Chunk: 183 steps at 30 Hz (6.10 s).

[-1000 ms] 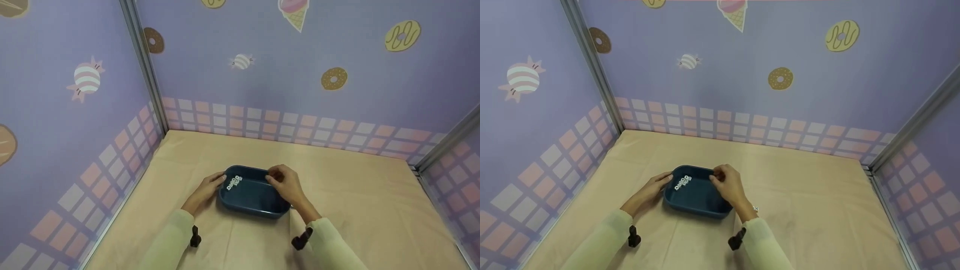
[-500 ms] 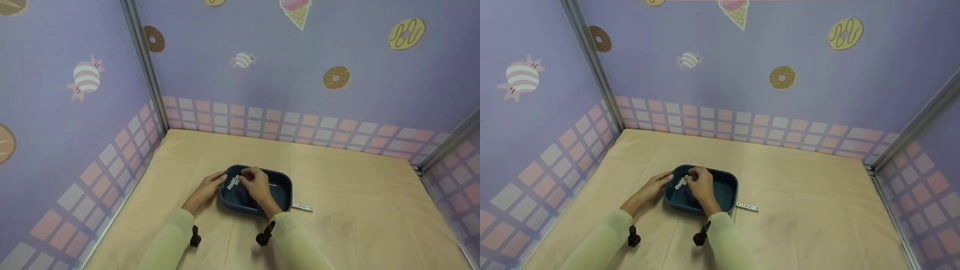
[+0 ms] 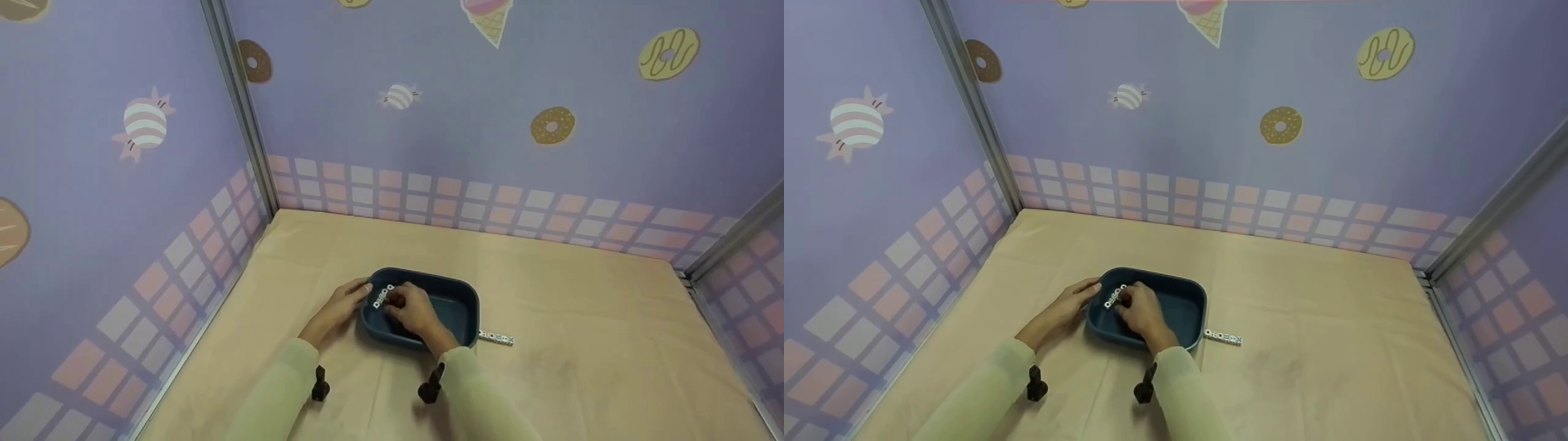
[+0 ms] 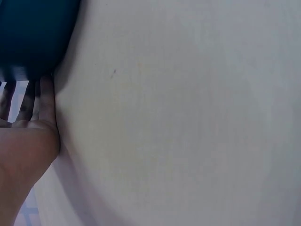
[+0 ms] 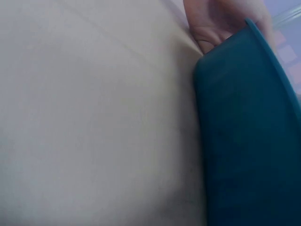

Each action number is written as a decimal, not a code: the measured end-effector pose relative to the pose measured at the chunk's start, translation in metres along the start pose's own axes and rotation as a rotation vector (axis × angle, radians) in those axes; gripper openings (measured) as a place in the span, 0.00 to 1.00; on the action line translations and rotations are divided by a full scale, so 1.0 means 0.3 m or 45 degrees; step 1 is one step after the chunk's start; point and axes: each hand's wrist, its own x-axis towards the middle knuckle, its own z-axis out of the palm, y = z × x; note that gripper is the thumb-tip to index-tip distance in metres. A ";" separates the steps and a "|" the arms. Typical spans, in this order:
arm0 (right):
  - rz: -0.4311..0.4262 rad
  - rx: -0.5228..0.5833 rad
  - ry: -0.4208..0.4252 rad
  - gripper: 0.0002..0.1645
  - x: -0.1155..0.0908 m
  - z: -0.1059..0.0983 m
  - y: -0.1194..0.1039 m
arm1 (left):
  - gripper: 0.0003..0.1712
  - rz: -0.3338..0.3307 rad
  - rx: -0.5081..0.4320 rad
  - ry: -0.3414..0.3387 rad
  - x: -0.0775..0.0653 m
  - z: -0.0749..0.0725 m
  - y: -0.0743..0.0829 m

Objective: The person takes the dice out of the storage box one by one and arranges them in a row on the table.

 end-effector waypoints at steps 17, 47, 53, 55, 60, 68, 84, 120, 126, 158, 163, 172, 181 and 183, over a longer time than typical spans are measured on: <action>0.001 -0.075 -0.027 0.09 0.006 -0.002 0.002 | 0.30 0.025 -0.051 -0.023 0.001 -0.002 0.008; -0.204 0.089 0.028 0.05 -0.226 -0.466 0.007 | 0.31 -0.030 -0.059 0.016 0.005 0.006 0.003; -0.204 -0.132 0.170 0.08 -0.381 -0.582 0.161 | 0.30 -0.040 -0.058 0.016 -0.001 -0.003 0.000; -0.144 -0.141 0.203 0.09 -0.422 -0.596 0.207 | 0.31 -0.045 -0.058 0.019 -0.003 -0.006 0.000; 0.010 -0.107 0.238 0.11 -0.501 -0.603 0.292 | 0.31 -0.035 -0.033 0.027 -0.001 -0.007 -0.003; 0.261 -0.053 0.212 0.13 -0.572 -0.602 0.383 | 0.31 -0.029 -0.050 -0.003 0.002 0.007 -0.006; 0.320 -0.046 0.121 0.10 -0.566 -0.576 0.418 | 0.33 -0.051 -0.065 -0.001 -0.002 -0.002 -0.008; 0.185 -0.148 0.111 0.13 -0.451 -0.575 0.302 | 0.33 -0.057 -0.094 -0.001 -0.002 -0.013 0.001; -0.072 0.020 0.271 0.11 -0.313 -0.456 0.127 | 0.32 -0.073 -0.160 -0.028 -0.012 -0.015 0.000; -0.119 -0.171 -0.181 0.09 0.022 0.029 -0.060 | 0.29 0.014 -0.039 -0.038 -0.007 0.000 0.023; -0.112 -0.188 -0.187 0.09 0.033 0.030 -0.051 | 0.30 0.015 -0.003 -0.026 0.008 0.003 0.031; -0.085 -0.139 -0.188 0.08 0.020 0.042 -0.037 | 0.30 0.009 0.044 -0.012 0.004 -0.001 0.013; -0.070 -0.078 -0.194 0.07 0.012 0.046 -0.047 | 0.30 -0.002 0.018 0.005 0.000 -0.004 0.004; -0.077 -0.056 -0.171 0.06 0.012 0.041 -0.048 | 0.30 -0.010 0.011 0.000 0.003 -0.004 0.006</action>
